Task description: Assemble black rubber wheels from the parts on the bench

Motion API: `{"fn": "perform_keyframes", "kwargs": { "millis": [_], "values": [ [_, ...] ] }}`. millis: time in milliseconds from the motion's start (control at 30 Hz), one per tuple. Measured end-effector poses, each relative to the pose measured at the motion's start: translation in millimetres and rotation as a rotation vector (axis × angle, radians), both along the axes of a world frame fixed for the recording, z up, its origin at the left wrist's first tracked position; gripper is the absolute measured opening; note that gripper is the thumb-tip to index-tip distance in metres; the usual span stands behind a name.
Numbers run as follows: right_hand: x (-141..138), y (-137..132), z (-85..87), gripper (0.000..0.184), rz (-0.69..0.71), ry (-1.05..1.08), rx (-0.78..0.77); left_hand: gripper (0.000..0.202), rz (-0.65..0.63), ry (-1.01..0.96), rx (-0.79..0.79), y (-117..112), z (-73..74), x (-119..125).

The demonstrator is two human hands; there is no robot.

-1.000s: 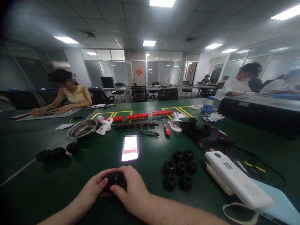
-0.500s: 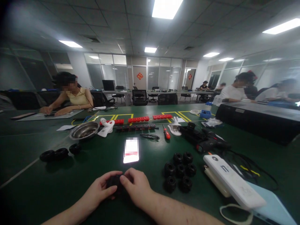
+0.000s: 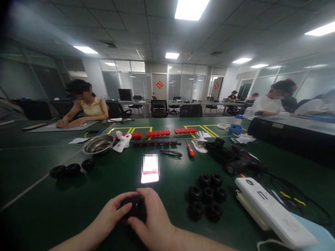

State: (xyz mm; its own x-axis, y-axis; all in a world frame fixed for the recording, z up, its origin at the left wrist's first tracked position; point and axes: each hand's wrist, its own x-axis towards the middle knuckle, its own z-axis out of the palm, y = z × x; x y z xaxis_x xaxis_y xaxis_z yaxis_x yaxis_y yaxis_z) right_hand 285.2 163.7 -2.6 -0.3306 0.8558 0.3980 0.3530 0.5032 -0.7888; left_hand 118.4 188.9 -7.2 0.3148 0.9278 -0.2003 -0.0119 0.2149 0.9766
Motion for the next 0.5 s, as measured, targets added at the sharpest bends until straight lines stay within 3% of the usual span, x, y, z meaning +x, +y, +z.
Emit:
{"fn": "perform_keyframes", "kwargs": {
  "millis": [167, 333, 433, 500],
  "values": [
    [-3, 11, -12.0, 0.022, -0.091, 0.016, -0.174, 0.052, 0.030, -0.017, 0.023, -3, -2.4, 1],
    [-3, 18, -17.4, 0.023, -0.015, 0.048, -0.287, 0.056, 0.035, -0.021, 0.003, -5, 3.2, 3],
    [-2, 14, -14.3, 0.020, -0.034, 0.030, -0.235, 0.057, 0.018, -0.015, -0.015, -4, 4.5, 2],
    [-1, 10, -10.3, 0.029, -0.037, 0.013, -0.161, 0.055, 0.010, -0.013, -0.026, -2, 3.0, 0]
  ]
}}
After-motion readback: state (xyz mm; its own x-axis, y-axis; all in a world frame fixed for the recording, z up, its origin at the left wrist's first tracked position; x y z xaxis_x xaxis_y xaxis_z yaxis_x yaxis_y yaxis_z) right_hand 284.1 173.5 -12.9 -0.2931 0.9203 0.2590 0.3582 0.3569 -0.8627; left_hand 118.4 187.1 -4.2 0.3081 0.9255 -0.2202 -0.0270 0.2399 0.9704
